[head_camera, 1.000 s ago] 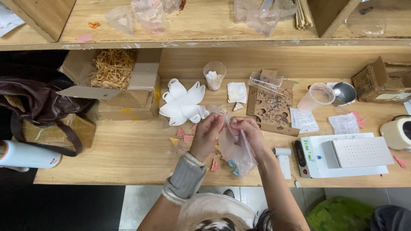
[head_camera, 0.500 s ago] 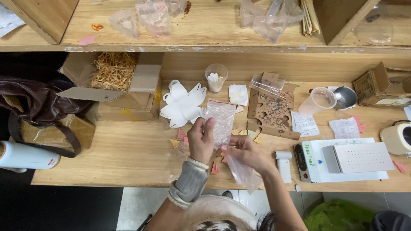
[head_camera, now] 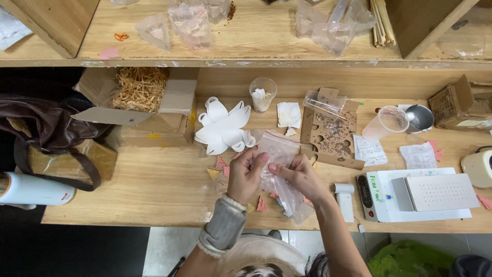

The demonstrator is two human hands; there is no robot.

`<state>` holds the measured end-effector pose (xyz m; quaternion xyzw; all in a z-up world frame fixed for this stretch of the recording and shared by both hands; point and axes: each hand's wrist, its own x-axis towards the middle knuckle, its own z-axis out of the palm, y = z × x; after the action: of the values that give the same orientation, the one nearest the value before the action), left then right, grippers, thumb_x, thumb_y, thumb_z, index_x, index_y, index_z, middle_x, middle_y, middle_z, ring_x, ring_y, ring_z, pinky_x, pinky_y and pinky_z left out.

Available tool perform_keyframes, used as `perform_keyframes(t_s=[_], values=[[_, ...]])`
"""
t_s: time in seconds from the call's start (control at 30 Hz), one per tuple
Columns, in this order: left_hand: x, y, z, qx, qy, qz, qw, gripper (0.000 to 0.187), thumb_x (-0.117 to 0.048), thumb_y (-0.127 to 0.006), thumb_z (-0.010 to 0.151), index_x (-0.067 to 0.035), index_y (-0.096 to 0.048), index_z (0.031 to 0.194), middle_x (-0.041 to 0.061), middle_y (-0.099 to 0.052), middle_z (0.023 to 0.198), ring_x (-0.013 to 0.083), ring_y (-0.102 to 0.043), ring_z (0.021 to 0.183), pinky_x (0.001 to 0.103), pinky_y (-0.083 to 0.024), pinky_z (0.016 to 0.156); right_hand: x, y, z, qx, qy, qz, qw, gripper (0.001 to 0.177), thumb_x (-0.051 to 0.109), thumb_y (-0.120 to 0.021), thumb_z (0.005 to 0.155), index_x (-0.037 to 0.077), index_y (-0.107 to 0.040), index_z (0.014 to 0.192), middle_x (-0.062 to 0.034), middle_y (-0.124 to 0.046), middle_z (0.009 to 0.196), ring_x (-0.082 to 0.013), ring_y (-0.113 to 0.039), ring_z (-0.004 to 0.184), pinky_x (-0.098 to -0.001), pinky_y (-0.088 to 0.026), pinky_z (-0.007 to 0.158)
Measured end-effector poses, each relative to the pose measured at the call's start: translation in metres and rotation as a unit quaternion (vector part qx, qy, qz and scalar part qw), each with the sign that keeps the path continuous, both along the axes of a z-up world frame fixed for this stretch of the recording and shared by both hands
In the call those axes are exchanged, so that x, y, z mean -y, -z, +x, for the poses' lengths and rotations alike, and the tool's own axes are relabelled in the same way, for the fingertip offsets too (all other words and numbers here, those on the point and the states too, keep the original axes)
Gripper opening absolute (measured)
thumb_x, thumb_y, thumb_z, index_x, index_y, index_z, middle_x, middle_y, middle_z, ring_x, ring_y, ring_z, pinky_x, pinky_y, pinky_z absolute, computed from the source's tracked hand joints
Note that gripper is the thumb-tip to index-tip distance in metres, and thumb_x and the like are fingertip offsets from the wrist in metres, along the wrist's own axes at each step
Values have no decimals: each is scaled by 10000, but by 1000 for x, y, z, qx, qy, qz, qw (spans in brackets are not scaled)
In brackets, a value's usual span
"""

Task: Organizing small colorful triangular items into plastic bags and arranging them on a workspace.

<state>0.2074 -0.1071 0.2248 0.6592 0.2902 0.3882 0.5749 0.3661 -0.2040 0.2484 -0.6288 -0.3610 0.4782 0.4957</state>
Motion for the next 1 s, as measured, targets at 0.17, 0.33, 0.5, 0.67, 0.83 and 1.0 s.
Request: perform_keyframes(t_s=[0.17,0.33,0.5,0.67,0.83,1.0], values=[[-10,-23,-18,16,85,-87,992,177,-183,-665,996,-29,-645,911,-70,-536,699,22,-432,615,218,-361,547,0,-10,12,57,-111,-24,992,235,261,-791,886,32,-792,838,21,-638,589,-49,-475,478,-254,-341,432],[-17,-22,-23,-17,92,-56,994,192,-182,-663,1015,-1,-724,990,-50,-625,757,9,-508,673,208,-424,592,-11,-23,9,-30,-9,70,997,215,225,-705,925,37,-789,986,48,-715,761,-9,-564,645,-223,-473,551],[-26,-29,-15,0,81,-61,995,210,-186,-679,981,-16,-742,1088,-51,-663,784,8,-533,676,200,-456,598,-19,-36,-4,-24,-2,84,996,191,131,-717,925,-39,-798,952,40,-669,753,-22,-523,687,-231,-432,602],[-21,-26,-12,17,55,-42,998,209,-183,-693,1001,5,-756,1069,-39,-638,773,16,-500,674,214,-430,591,-22,-24,-1,-10,-10,125,992,174,84,-708,954,-67,-764,888,34,-614,758,-31,-483,697,-236,-390,599],[-25,-32,-10,49,95,-85,991,193,-155,-708,989,24,-739,1056,-12,-702,877,24,-586,774,219,-500,694,-27,-28,-1,29,-26,73,997,166,107,-675,948,-24,-770,981,30,-648,761,-36,-489,671,-234,-388,569],[-22,-42,-7,62,90,-96,989,169,-106,-713,958,34,-762,1038,44,-779,907,69,-699,811,250,-579,747,-28,-22,1,55,-26,125,990,196,110,-705,928,-33,-796,1027,-33,-790,866,-56,-667,808,-236,-553,726]])
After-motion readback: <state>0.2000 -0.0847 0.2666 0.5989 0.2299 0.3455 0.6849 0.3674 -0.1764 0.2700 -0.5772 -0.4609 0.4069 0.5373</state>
